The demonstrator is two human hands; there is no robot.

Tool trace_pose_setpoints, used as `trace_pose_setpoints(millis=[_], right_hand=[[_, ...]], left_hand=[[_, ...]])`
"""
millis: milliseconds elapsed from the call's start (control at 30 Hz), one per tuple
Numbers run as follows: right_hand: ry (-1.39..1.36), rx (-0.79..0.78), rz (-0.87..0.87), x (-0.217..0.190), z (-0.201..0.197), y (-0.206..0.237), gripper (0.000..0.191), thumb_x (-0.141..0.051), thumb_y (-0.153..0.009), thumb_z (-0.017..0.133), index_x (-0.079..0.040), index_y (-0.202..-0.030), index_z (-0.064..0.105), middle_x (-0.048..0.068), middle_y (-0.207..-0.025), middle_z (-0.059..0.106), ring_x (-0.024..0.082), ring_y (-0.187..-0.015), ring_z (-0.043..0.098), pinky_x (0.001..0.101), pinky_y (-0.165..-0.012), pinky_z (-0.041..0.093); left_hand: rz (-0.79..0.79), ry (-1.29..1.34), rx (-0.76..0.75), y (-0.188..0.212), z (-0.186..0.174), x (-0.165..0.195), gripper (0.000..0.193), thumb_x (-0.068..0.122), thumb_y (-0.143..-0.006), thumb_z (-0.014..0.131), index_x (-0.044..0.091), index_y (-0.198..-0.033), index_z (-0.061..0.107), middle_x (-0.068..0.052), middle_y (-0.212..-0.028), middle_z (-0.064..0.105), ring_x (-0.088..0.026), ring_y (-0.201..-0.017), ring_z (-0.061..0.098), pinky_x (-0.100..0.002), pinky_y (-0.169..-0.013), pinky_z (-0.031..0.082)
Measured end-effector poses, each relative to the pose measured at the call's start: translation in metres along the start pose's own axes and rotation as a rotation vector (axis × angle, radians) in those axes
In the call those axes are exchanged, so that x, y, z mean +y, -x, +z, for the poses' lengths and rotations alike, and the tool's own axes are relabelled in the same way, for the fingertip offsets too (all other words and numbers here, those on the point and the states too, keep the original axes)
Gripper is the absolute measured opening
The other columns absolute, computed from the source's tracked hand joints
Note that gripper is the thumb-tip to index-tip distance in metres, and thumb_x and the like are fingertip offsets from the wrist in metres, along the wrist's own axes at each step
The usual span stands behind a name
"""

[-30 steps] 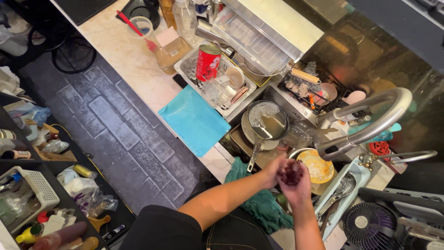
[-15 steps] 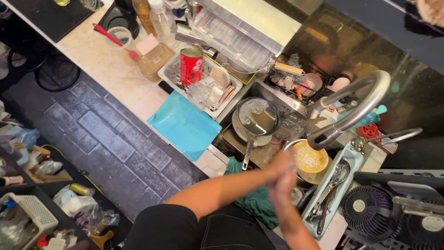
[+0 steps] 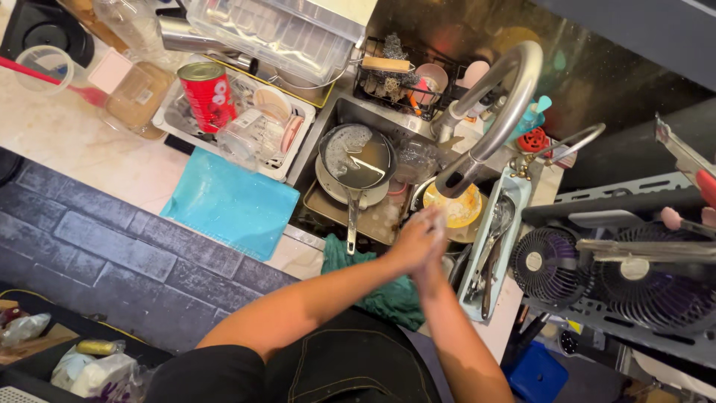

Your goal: The person washes dishes at a kitchen sink, scrubbing a cutting board, a frying pan, a bowl, a plate and a cup with a sponge under running water and placing cleaned items aside. They briefly reach into a lower cabinet mid-task before resuming washing at the sink.

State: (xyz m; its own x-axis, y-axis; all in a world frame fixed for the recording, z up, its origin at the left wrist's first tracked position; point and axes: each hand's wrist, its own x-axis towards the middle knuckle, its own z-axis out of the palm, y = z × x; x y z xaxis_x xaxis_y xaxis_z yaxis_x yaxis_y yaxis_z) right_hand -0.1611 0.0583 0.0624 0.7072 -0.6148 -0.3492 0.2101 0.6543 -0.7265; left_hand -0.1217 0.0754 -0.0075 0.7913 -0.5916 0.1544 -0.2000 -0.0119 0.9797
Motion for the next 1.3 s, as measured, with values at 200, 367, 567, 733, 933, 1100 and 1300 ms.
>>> trace_pose_setpoints(millis=[200, 367, 567, 733, 933, 1100, 1300], right_hand=[[0.187, -0.065, -0.194, 0.025, -0.031, -0.027, 0.051, -0.038, -0.106, 0.043, -0.012, -0.15, 0.046, 0.003, -0.154, 0.05, 0.014, -0.136, 0.052, 0.0318, -0.115, 0.041], [-0.428, 0.104, 0.209, 0.022, -0.099, -0.086, 0.034, -0.035, -0.104, 0.056, -0.007, -0.119, 0.063, 0.013, -0.123, 0.065, 0.033, -0.114, 0.06, 0.0463, -0.104, 0.047], [-0.424, 0.262, 0.356, 0.041, -0.121, -0.071, 0.023, -0.017, -0.098, 0.071, 0.003, -0.108, 0.064, 0.015, -0.114, 0.069, 0.03, -0.113, 0.067, 0.0398, -0.104, 0.054], [-0.382, 0.307, 0.422, 0.04, -0.113, -0.065, 0.026, -0.015, -0.097, 0.071, 0.004, -0.114, 0.066, 0.019, -0.116, 0.072, 0.03, -0.108, 0.07, 0.0297, -0.091, 0.059], [-0.27, 0.347, 0.317, 0.03, -0.137, -0.057, 0.022, -0.015, -0.096, 0.07, -0.002, -0.113, 0.066, 0.018, -0.116, 0.071, 0.032, -0.108, 0.07, 0.0343, -0.094, 0.06], [-0.3, 0.303, 0.339, 0.03, -0.159, -0.048, 0.021, -0.015, -0.096, 0.07, -0.001, -0.112, 0.066, 0.019, -0.115, 0.072, 0.034, -0.108, 0.069, 0.0372, -0.097, 0.058], [-0.313, 0.285, 0.372, 0.03, -0.164, -0.043, 0.021, -0.012, -0.093, 0.069, 0.001, -0.109, 0.067, 0.02, -0.113, 0.071, 0.034, -0.113, 0.067, 0.0426, -0.102, 0.052]], left_hand=[[-0.148, 0.063, -0.156, -0.01, -0.012, -0.028, 0.053, 0.026, -0.103, 0.053, -0.001, -0.149, 0.049, -0.025, -0.15, 0.048, -0.034, -0.141, 0.042, -0.044, -0.12, 0.03], [-0.257, -0.145, -0.15, 0.018, -0.081, -0.029, 0.054, 0.027, -0.084, 0.069, 0.003, -0.133, 0.063, -0.017, -0.126, 0.068, -0.028, -0.114, 0.068, -0.038, -0.104, 0.053], [-0.75, 0.366, 0.197, 0.009, -0.137, -0.047, 0.046, 0.016, -0.09, 0.07, 0.003, -0.128, 0.049, -0.009, -0.093, 0.065, -0.024, -0.081, 0.065, -0.039, -0.071, 0.054], [-1.118, 0.977, 0.27, -0.032, -0.129, -0.061, 0.02, 0.024, -0.097, 0.064, 0.007, -0.097, 0.052, -0.006, -0.069, 0.053, -0.013, -0.045, 0.044, -0.03, -0.041, 0.041], [-1.072, 1.152, 0.205, -0.06, -0.121, -0.072, 0.025, 0.017, -0.102, 0.061, 0.004, -0.089, 0.044, 0.0, -0.063, 0.042, -0.01, -0.043, 0.034, -0.027, -0.035, 0.031], [-1.027, 0.795, 0.07, -0.018, -0.142, -0.062, 0.01, 0.012, -0.098, 0.056, 0.01, -0.09, 0.05, 0.0, -0.057, 0.041, -0.012, -0.037, 0.036, -0.029, -0.033, 0.029], [-0.971, 0.378, 0.063, 0.013, -0.159, -0.027, 0.016, 0.009, -0.095, 0.056, 0.009, -0.11, 0.049, -0.003, -0.055, 0.041, -0.016, -0.036, 0.037, -0.035, -0.032, 0.028]])
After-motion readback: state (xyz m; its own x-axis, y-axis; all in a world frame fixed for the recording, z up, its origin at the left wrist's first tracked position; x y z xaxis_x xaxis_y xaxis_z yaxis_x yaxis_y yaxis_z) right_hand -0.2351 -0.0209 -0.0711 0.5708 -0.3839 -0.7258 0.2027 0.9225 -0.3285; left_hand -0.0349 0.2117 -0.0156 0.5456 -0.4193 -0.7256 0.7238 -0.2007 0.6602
